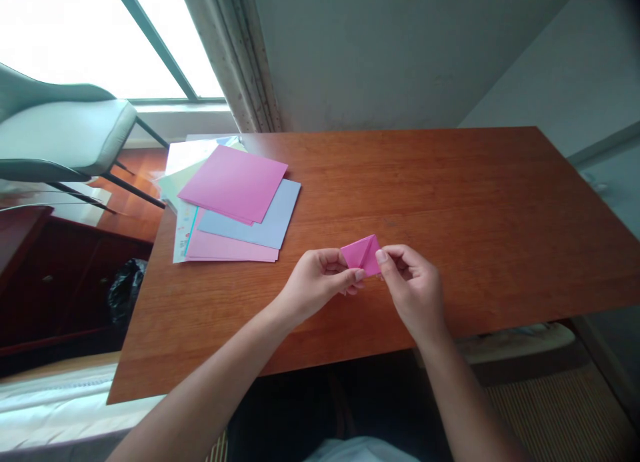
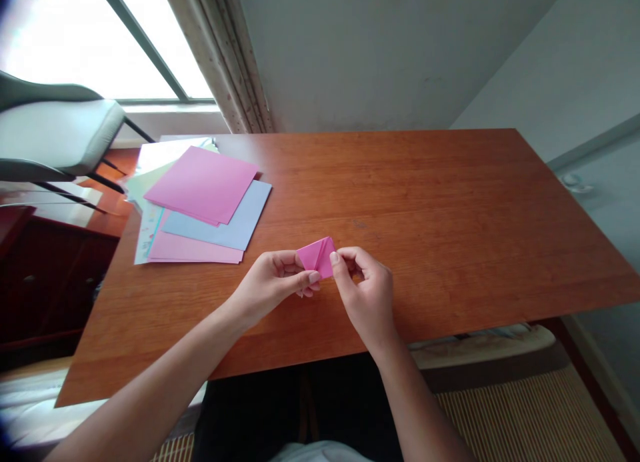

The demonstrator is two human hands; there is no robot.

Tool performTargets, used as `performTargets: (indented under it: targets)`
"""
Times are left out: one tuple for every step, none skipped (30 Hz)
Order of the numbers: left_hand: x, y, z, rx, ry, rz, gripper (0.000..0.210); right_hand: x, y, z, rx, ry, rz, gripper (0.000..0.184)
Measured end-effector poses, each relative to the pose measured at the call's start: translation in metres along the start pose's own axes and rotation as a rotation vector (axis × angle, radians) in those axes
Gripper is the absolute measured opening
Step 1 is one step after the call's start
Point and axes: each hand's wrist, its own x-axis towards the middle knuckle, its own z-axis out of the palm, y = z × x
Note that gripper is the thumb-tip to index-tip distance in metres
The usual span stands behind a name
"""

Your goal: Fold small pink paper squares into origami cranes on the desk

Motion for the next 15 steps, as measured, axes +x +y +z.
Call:
performTargets:
  targets:
    - [0.000, 0.000, 0.000, -0.003, -0.001, -0.002, 0.030, 0.000, 0.000, -0.001, 0.019, -0.023, 0.009, 0.024]
    - [0.000, 0.000, 0.000, -0.007, -0.005, -0.009, 0.031, 0.000, 0.001, -0.002, 0.037, -0.040, 0.016, 0.024]
    - [-0.001, 0.000, -0.001, -0.012, -0.011, -0.018, 0.031, 0.001, 0.002, -0.003, 0.055, -0.054, 0.023, 0.024]
    - [-0.001, 0.000, -0.001, -0.018, -0.017, -0.028, 0.032, 0.001, 0.002, -0.004, 0.074, -0.066, 0.030, 0.024]
    - [-0.001, 0.000, -0.001, -0.025, -0.024, -0.037, 0.032, 0.002, 0.003, -0.005, 0.096, -0.078, 0.038, 0.024]
    - [-0.001, 0.000, -0.001, -0.035, -0.032, -0.043, 0.033, 0.002, 0.004, -0.006, 0.124, -0.090, 0.045, 0.023]
    - [-0.001, 0.001, -0.002, -0.046, -0.039, -0.046, 0.033, 0.002, 0.005, -0.007, 0.159, -0.106, 0.052, 0.022]
    - [-0.001, 0.001, -0.002, -0.058, -0.047, -0.045, 0.033, 0.002, 0.006, -0.008, 0.200, -0.128, 0.061, 0.020]
    - [-0.001, 0.001, -0.003, -0.073, -0.055, -0.039, 0.033, 0.002, 0.007, -0.008, 0.244, -0.156, 0.067, 0.018]
    - [0.000, 0.001, -0.003, -0.096, -0.063, -0.034, 0.033, 0.002, 0.007, -0.009, 0.288, -0.189, 0.069, 0.016]
    - [0.000, 0.001, -0.004, -0.126, -0.069, -0.033, 0.032, 0.002, 0.008, -0.009, 0.329, -0.230, 0.069, 0.015]
    - [0.000, 0.001, -0.005, -0.162, -0.074, -0.037, 0.032, 0.002, 0.009, -0.008, 0.362, -0.272, 0.067, 0.015]
    - [-0.001, 0.001, -0.005, -0.203, -0.077, -0.046, 0.031, 0.002, 0.010, -0.008, 0.388, -0.309, 0.063, 0.015]
    - [-0.001, 0.000, -0.006, -0.243, -0.080, -0.060, 0.029, 0.002, 0.011, -0.006, 0.408, -0.335, 0.061, 0.015]
    - [-0.001, 0.000, -0.006, -0.277, -0.083, -0.074, 0.028, 0.002, 0.011, -0.005, 0.421, -0.348, 0.062, 0.014]
